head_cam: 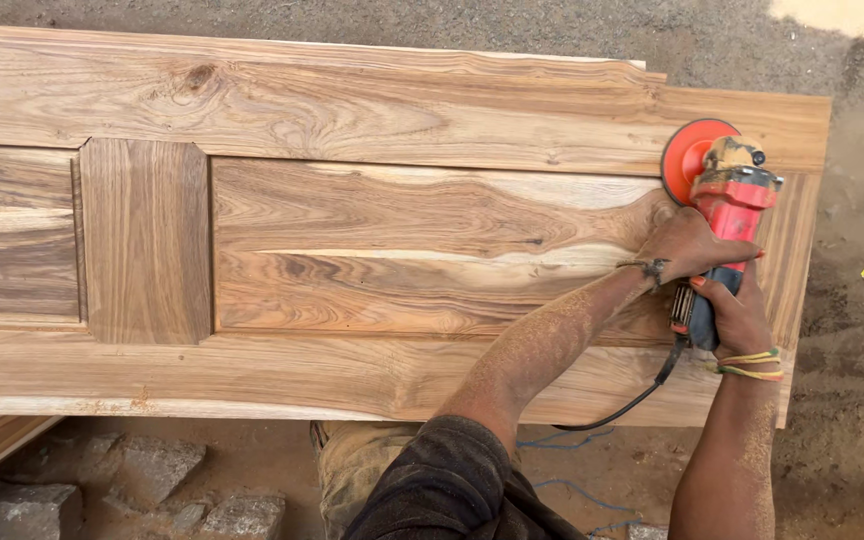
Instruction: The person uses a red angle grinder with a sanding disc to smooth the surface of a wooden door panel. They move the tool across the flat surfaces and along the raised edges of the panel's design.
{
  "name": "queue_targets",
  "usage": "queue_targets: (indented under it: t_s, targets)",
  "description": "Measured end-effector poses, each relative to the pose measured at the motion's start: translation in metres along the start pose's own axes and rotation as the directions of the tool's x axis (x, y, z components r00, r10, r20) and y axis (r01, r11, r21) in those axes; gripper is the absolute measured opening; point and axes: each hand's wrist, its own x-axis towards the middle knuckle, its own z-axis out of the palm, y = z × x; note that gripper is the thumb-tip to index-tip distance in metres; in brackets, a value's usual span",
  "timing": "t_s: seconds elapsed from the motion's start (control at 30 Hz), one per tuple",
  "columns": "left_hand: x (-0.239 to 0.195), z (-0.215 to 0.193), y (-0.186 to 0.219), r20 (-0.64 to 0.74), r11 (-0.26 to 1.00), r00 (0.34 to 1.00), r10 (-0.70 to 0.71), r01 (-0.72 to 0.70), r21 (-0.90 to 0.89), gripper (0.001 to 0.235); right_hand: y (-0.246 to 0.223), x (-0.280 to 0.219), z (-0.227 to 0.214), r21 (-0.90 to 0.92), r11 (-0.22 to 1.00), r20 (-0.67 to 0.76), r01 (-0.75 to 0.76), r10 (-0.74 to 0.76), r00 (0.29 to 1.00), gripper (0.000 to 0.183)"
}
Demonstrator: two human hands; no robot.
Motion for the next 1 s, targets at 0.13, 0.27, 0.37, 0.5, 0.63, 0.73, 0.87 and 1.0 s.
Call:
queue_targets:
  t_s: [0.13,0.27,0.37,0.5,0.63,0.73,0.87,1.0]
  targets:
    - [0.017,0.01,-0.014,0.044,0.998,0.999,-0.007,0.004,0.059,0.08,-0.004,0.003,-0.001,0.107,0.994,-0.005,-0.026,0.027,1.0,0.065]
    - [0.017,-0.019,-0.029,0.031,0.995,0.999,-0.039,0.036,0.093,0.085,-0.018,0.007,0.042,0.142,0.99,0.027,-0.023,0.02,0.999,0.065]
    - [0.002,-0.066,-0.037,0.002,0.99,0.997,-0.082,0.081,0.114,0.089,-0.028,0.004,0.098,0.163,0.986,0.088,-0.043,0.029,0.996,0.068]
    - [-0.044,-0.16,-0.052,-0.066,0.992,0.992,-0.106,0.111,0.066,0.089,-0.032,-0.001,0.182,0.118,0.992,0.149,-0.048,0.03,0.988,0.069]
    - [-0.091,-0.257,-0.06,-0.109,0.992,0.986,-0.129,0.128,-0.014,0.079,-0.035,-0.002,0.268,0.112,0.994,0.245,-0.013,-0.015,0.969,0.064]
    - [-0.131,-0.324,-0.07,-0.168,0.989,0.974,-0.149,0.149,-0.015,0.076,-0.045,-0.008,0.337,0.095,0.995,0.304,-0.038,0.007,0.953,0.062]
    - [-0.181,-0.411,-0.089,-0.271,0.976,0.938,-0.215,0.218,-0.02,0.079,-0.067,-0.024,0.43,0.07,0.991,0.409,-0.112,0.074,0.91,0.063]
    - [-0.237,-0.493,-0.11,-0.396,0.993,0.913,-0.103,0.074,-0.088,0.066,-0.088,-0.037,0.527,-0.027,0.992,0.484,-0.122,0.12,0.867,0.074]
